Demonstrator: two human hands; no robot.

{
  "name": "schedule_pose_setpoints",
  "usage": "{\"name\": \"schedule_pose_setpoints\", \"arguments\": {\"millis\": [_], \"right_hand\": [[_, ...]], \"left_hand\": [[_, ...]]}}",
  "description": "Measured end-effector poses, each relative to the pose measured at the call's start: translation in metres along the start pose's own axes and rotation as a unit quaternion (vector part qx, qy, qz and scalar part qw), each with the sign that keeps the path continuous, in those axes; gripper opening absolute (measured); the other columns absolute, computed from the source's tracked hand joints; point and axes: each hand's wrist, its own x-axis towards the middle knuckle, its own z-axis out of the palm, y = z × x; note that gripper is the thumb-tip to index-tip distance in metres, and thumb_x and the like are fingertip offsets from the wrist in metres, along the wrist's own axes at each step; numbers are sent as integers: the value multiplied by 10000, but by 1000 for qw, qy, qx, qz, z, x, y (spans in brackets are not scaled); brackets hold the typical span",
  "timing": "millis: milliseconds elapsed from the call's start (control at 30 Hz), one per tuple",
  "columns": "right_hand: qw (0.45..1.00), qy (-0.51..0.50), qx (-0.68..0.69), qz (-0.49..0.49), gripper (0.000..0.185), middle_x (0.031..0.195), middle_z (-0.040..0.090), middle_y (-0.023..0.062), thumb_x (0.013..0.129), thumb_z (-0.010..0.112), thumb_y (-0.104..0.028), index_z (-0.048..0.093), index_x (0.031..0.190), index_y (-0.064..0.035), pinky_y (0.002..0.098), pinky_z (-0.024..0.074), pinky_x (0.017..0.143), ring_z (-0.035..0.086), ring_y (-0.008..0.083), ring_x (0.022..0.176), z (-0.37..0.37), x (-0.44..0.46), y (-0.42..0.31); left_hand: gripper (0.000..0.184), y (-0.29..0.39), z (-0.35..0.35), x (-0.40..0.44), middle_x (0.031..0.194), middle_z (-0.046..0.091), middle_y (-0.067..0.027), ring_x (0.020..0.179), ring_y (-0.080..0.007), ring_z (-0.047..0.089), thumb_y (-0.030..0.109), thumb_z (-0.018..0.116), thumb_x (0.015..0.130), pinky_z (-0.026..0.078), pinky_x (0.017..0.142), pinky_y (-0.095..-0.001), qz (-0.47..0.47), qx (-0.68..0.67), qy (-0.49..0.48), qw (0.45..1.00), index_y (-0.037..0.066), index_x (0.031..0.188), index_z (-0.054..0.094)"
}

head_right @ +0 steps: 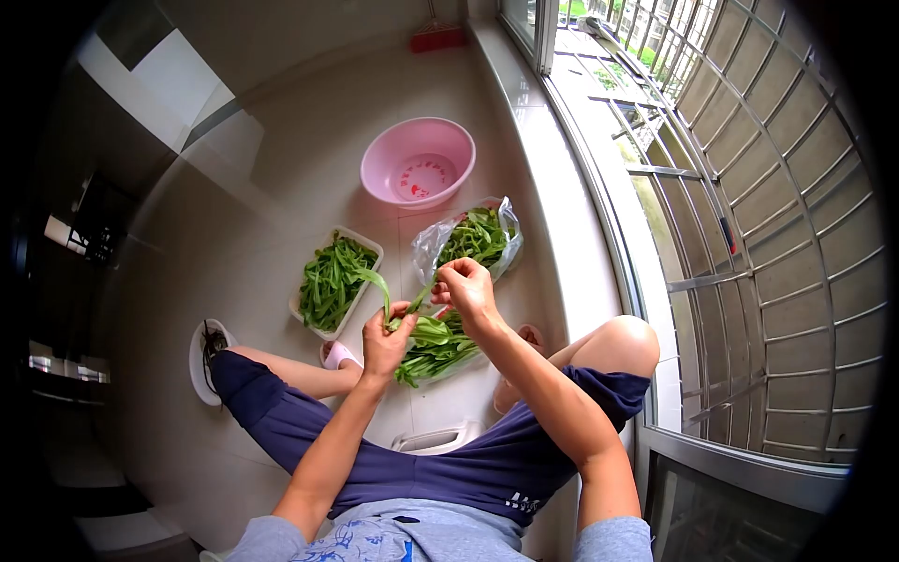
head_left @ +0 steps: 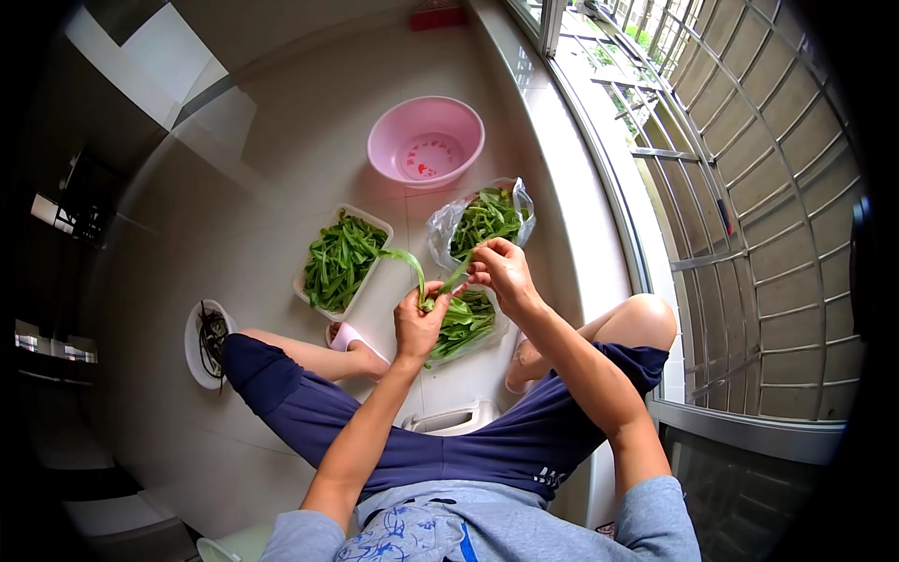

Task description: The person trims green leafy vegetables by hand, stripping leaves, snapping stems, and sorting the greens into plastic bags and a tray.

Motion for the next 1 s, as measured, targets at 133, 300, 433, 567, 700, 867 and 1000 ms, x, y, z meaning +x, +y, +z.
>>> {"name": "schedule_pose_setpoints", "arguments": {"millis": [133, 300, 433, 567, 700, 867, 1000], "right_hand": [[996, -88, 7, 11, 161, 711, 515, 45, 750, 536, -99, 482, 847, 16, 174, 444, 527, 518, 80, 602, -5, 0, -14], [975, -192, -83, 75, 238, 747, 537, 33, 737, 573, -126, 499, 910, 21, 164, 426, 549, 503, 56, 603, -11, -1, -8], [963, -237, -122, 29, 111, 663, 524, -4, 749, 558, -121, 547, 793, -20, 164, 380, 527, 456, 43, 560, 0, -2, 6], [961, -233, -149, 18, 107, 620, 498, -21, 760, 545, -134, 547, 734, -30, 167, 366, 527, 440, 42, 553, 3, -3, 9], [952, -279, -104, 67, 101, 630, 501, -4, 776, 506, -117, 527, 764, -19, 189, 382, 509, 442, 55, 541, 11, -1, 16], [924, -315, 69, 203, 75, 663, 516, 35, 793, 447, -60, 494, 811, -3, 192, 418, 523, 486, 85, 558, 17, 2, 13], [942, -283, 101, 151, 54, 631, 477, 24, 788, 458, -60, 471, 750, -24, 206, 418, 510, 507, 124, 579, 9, 13, -9]], "left_hand": [[119, -3, -11, 6, 602, 503, 22, 540, -49, 449, 104, 565, 730, 340, 469, -179, -151, -171, -46, 973, 29, 821, 558], [124, 2, -23, 10, 620, 512, 12, 569, -64, 479, 136, 543, 749, 380, 514, -187, -266, -301, -114, 909, 43, 829, 557], [110, 6, -21, 7, 645, 517, 8, 585, -66, 485, 141, 528, 759, 392, 524, -193, -271, -317, -129, 900, 51, 819, 552], [75, 3, -22, 6, 656, 515, 5, 605, -76, 490, 136, 521, 762, 405, 536, -208, -242, -322, -127, 906, 64, 776, 538], [52, 3, -25, 5, 665, 510, 0, 616, -84, 482, 110, 509, 750, 407, 558, -221, -238, -356, -93, 899, 68, 778, 520], [69, -8, -40, 13, 691, 512, -15, 633, -98, 475, 87, 503, 737, 407, 600, -241, -262, -425, -129, 857, 57, 799, 507], [69, -16, -54, 15, 706, 520, -22, 643, -110, 487, 97, 508, 741, 411, 603, -256, -264, -473, -117, 833, 58, 798, 510]]}}
